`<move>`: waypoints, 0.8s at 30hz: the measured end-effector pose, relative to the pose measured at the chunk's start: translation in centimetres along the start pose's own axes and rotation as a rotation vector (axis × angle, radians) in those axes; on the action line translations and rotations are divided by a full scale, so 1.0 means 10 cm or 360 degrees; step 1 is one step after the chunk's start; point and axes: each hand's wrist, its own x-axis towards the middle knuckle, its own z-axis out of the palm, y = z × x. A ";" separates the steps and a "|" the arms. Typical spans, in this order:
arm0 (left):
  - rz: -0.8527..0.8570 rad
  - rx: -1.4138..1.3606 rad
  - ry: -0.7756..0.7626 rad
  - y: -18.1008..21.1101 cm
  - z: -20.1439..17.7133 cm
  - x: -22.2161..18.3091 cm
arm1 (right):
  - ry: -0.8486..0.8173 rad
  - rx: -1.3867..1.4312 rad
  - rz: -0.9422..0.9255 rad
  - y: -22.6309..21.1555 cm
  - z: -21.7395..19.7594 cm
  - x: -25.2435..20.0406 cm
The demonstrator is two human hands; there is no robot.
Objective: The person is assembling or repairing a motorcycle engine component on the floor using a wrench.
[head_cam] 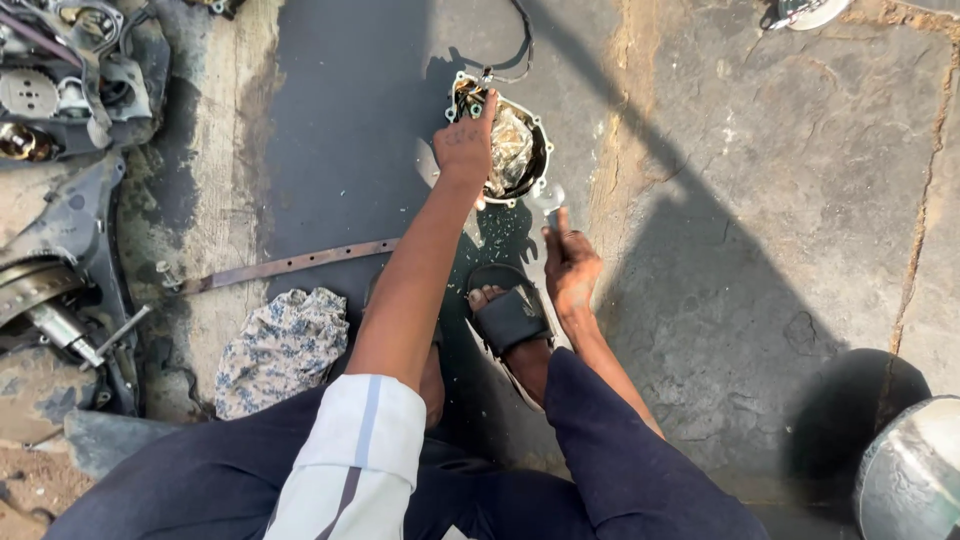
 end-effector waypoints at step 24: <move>-0.0252 -0.0295 -0.0073 0.05 -0.19 -0.48 | -0.0174 -0.0235 -0.0178 0.15 0.05 0.08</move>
